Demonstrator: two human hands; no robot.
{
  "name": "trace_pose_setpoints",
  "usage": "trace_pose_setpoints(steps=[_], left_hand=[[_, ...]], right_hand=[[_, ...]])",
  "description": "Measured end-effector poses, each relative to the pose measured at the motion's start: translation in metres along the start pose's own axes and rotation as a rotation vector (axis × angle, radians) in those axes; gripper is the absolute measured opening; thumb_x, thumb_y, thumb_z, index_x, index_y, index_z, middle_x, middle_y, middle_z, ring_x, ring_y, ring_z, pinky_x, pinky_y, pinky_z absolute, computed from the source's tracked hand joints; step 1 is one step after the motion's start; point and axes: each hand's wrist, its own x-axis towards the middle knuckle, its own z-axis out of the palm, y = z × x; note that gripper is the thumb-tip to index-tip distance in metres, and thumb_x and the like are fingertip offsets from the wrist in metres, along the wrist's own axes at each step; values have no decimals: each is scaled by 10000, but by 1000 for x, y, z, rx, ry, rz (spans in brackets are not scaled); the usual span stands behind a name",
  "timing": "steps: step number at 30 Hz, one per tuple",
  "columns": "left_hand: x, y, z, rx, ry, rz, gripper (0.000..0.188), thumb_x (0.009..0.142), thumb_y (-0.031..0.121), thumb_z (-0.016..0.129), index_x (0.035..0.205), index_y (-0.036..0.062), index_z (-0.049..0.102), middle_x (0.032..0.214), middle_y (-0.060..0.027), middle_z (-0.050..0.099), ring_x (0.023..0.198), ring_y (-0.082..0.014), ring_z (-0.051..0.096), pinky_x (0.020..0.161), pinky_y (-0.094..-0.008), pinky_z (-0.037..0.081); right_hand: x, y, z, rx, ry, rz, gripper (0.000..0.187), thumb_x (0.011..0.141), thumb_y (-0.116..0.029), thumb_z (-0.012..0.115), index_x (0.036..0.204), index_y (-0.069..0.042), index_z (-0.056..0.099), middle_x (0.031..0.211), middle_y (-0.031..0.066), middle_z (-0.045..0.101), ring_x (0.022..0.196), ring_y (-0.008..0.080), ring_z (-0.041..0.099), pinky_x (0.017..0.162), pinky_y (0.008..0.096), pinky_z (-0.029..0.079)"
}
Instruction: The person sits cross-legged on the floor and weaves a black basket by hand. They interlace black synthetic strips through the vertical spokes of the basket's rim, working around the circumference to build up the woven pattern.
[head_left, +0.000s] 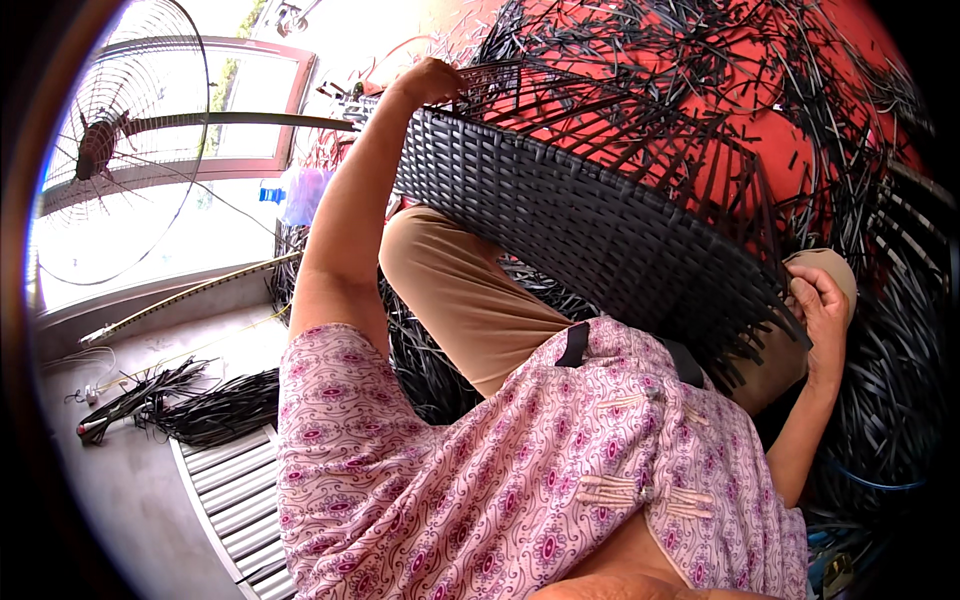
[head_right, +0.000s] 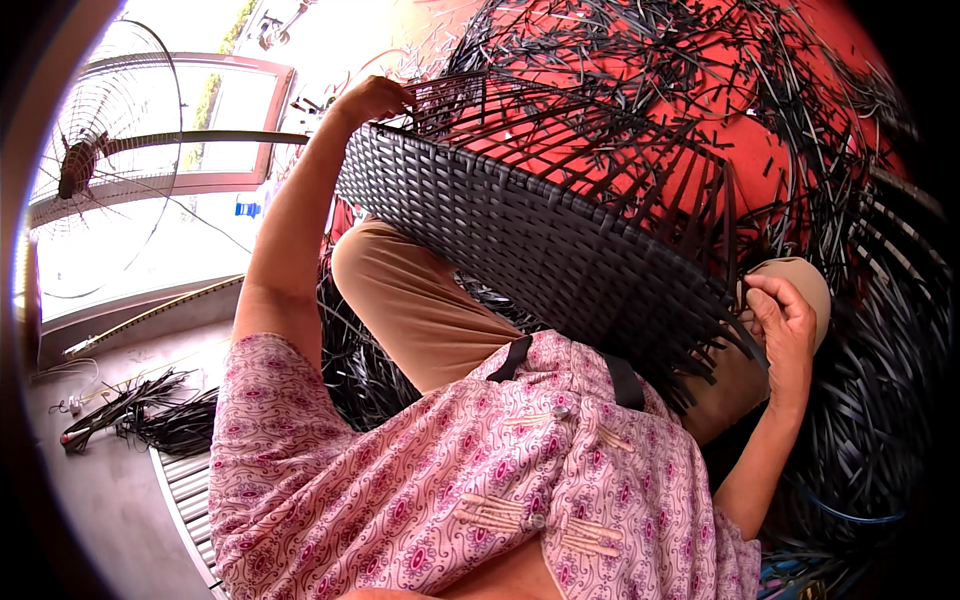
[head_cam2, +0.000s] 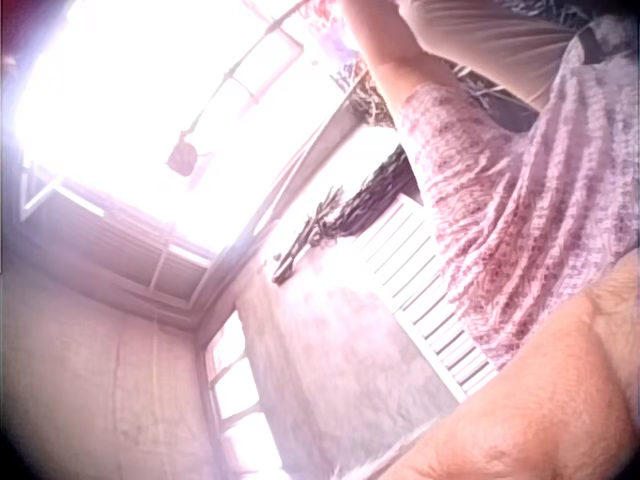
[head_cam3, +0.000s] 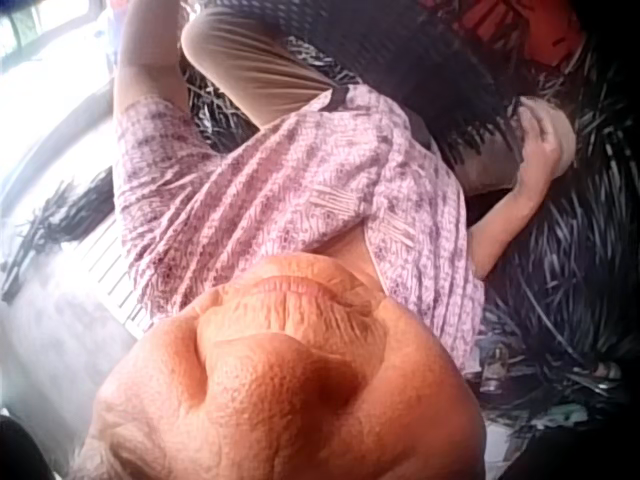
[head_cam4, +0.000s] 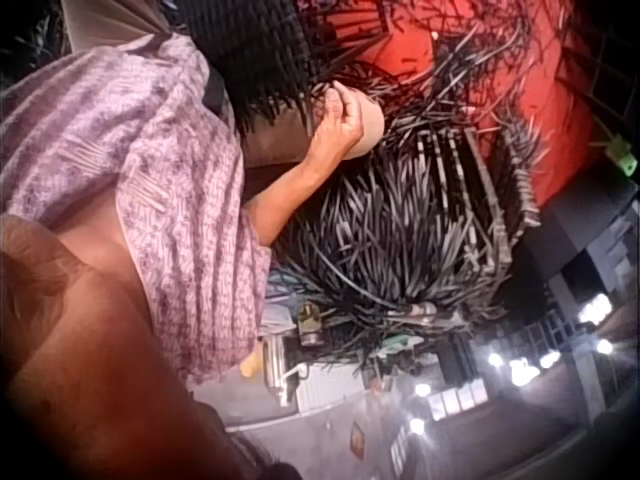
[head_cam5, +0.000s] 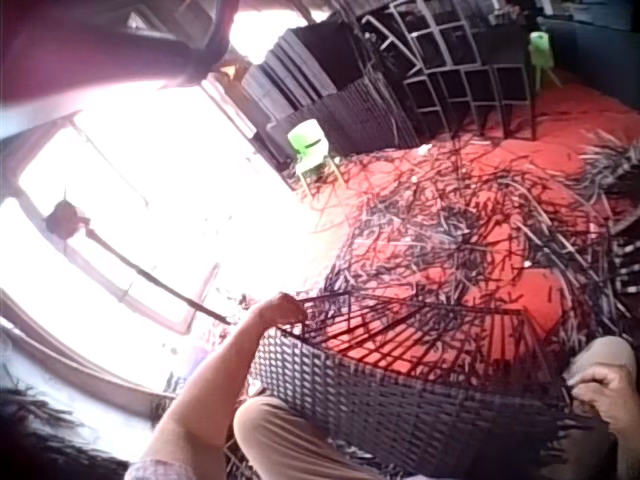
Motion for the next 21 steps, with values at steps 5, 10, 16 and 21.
trace_pose_setpoints(steps=[5,10,16,21], left_hand=[[6,-21,1,402,-7,307,215,904,259,609,951,124,770,967,-81,752,900,-301,710,784,-382,568],[24,-9,-3,734,-201,233,258,881,311,619,911,105,773,951,-132,746,874,-337,706,810,-425,559],[16,2,-4,496,-211,-122,313,768,332,694,922,75,783,991,-171,744,905,-305,717,866,-405,557],[20,37,-1,247,-56,-523,447,739,314,717,1113,71,742,1178,-185,708,1098,-315,683,969,-421,532]], right_hand=[[-4,4,-8,-81,16,10,158,952,-163,694,1042,-35,718,743,-88,576,609,0,436,552,175,325],[-3,3,-7,-62,-13,15,185,961,-194,692,1046,-30,707,771,-69,611,631,4,476,579,174,364],[0,-1,-1,-63,-14,-12,162,962,-175,692,1030,-29,710,759,-84,588,618,-1,445,555,173,336],[3,-6,0,-71,-14,-15,149,956,-151,692,1039,-28,709,793,-74,606,642,8,463,582,175,365]])
